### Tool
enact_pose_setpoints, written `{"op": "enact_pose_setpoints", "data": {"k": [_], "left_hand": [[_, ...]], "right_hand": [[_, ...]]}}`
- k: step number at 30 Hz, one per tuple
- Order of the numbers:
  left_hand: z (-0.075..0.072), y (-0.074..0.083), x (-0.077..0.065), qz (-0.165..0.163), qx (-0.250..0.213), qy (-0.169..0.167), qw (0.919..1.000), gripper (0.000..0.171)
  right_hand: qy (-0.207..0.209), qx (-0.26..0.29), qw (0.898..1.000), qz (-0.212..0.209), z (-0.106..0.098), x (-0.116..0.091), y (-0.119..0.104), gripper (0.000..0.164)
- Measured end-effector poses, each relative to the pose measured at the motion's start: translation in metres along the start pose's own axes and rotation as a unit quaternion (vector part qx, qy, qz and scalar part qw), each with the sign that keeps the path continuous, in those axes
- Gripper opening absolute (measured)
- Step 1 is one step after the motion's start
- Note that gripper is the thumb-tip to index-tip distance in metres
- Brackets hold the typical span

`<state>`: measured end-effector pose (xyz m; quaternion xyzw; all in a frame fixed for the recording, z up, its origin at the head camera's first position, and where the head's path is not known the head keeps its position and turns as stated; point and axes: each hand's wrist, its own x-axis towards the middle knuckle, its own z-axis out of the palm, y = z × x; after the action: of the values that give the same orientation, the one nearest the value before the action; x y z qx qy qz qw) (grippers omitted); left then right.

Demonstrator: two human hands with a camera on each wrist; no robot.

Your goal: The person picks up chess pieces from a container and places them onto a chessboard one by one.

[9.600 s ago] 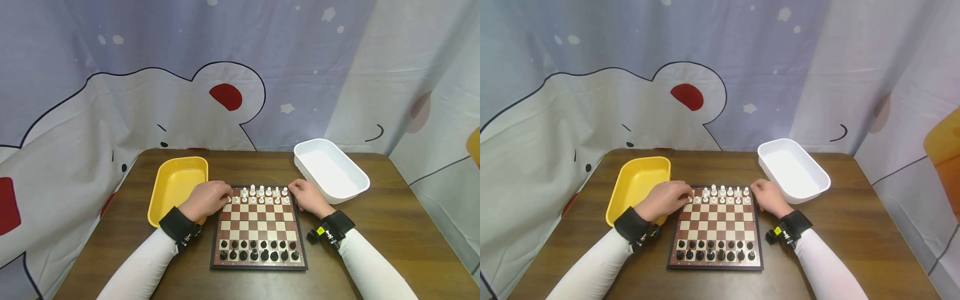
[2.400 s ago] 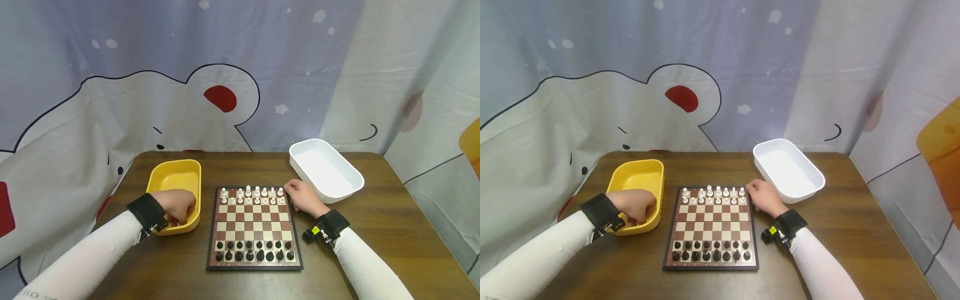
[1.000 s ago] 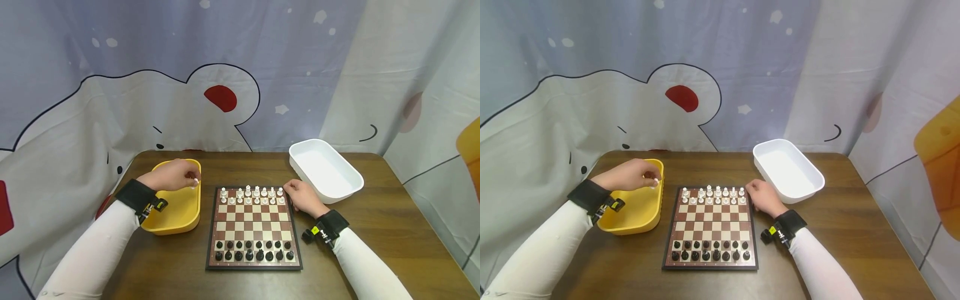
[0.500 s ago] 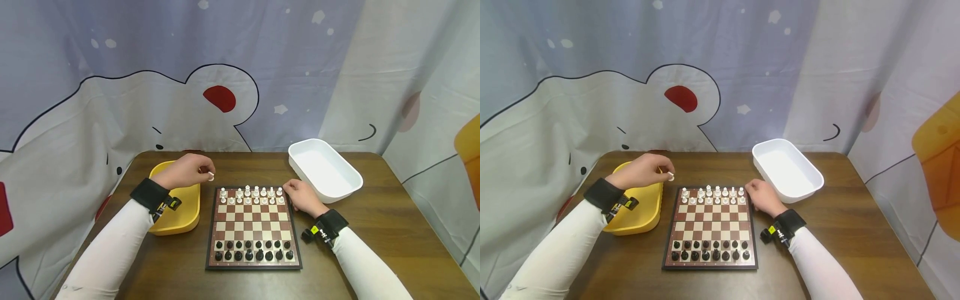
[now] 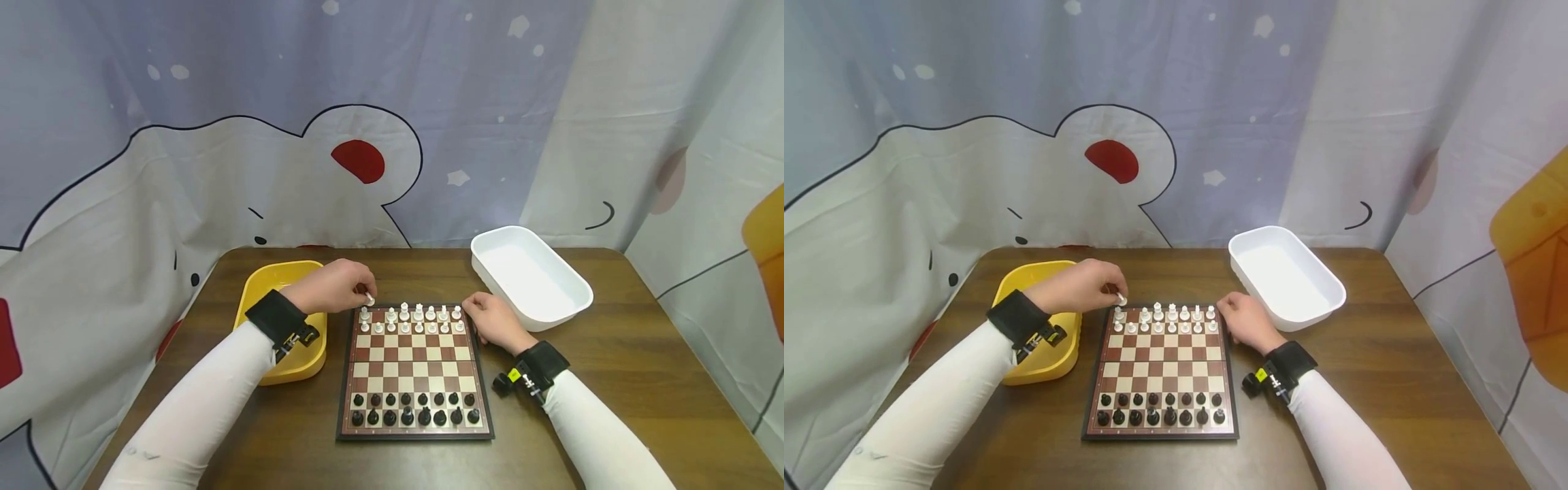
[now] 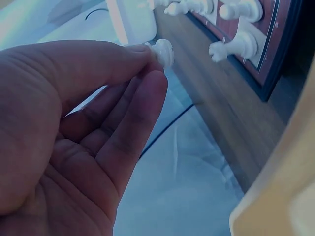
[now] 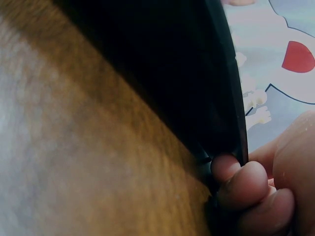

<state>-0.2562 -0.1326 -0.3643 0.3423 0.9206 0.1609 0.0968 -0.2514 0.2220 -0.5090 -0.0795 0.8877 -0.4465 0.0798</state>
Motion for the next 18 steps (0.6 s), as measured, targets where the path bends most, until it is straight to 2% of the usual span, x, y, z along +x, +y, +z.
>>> {"op": "enact_pose_setpoints", "data": {"k": [10,18], "left_hand": [[0.016,0.007,0.016,0.044,0.059,-0.033,0.9967,0.017],[0.025,0.007,0.02,0.041,0.085,-0.043,0.9946,0.021]], "right_hand": [[-0.001,-0.004,1.0,0.002,0.0,0.0,-0.001,0.032],[0.002,-0.007,1.0,0.002,0.0,-0.001,0.0,0.032]]}}
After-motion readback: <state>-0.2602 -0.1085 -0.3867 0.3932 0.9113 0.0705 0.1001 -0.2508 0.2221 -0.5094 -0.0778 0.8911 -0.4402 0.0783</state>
